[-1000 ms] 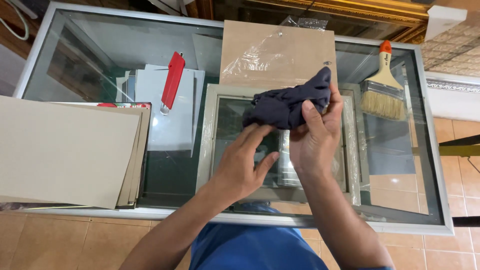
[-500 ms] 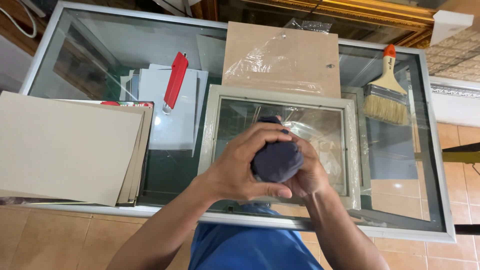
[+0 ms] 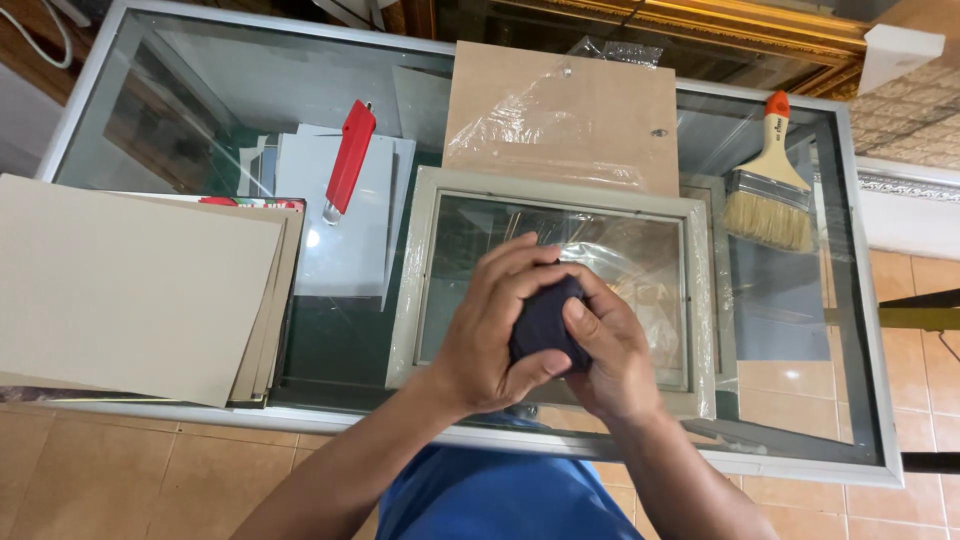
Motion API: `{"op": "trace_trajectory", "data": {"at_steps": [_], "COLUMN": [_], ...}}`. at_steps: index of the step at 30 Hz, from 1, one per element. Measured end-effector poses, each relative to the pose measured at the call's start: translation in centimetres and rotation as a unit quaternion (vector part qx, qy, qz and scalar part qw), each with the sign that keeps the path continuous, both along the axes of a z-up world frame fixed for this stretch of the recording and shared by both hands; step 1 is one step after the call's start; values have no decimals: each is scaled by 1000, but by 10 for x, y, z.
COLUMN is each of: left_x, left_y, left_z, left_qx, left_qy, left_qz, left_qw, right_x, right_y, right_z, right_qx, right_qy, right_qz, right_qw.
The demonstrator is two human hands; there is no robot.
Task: Cleaning the glass and assembling a picture frame with a backing board.
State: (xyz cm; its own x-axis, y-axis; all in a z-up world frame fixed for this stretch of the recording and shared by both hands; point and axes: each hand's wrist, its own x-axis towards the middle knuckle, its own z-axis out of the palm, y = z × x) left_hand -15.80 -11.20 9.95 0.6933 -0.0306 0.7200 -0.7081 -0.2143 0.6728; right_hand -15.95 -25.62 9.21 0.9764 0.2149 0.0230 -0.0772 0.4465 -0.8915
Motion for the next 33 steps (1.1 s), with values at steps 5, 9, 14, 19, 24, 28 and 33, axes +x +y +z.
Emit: {"op": "trace_trajectory", "data": {"at_steps": [5,9,14,19,24,28,33], "left_x": [-13,-19,-21,22,64,91,113], "left_y": [-26,-26,-14,30,83,87,70], "left_z": [-5,-3,-12,-37,-7,-17,-57], "left_qx": [-162,-146,-4,171,346,468,538], "left_qy": [61,79,143,112,300,370,254], "left_qz": [-34,-104,-111,1,101,105,160], "left_qw": [984,981,984,979,883,796,788], "right_x": [-11,-4,8,42,103,134,135], "right_y": [27,29,9,-33,-124,-159,-159], "right_z": [8,27,15,-3,-15,-67,-82], "right_qx": [-3,-51,-157,-340,-588,-719,-566], "right_qy": [-93,-123,-121,-147,-202,-117,-264], "right_qz": [-147,-205,-159,-124,-108,-117,-217], "right_qw": [985,970,967,921,776,675,750]}}
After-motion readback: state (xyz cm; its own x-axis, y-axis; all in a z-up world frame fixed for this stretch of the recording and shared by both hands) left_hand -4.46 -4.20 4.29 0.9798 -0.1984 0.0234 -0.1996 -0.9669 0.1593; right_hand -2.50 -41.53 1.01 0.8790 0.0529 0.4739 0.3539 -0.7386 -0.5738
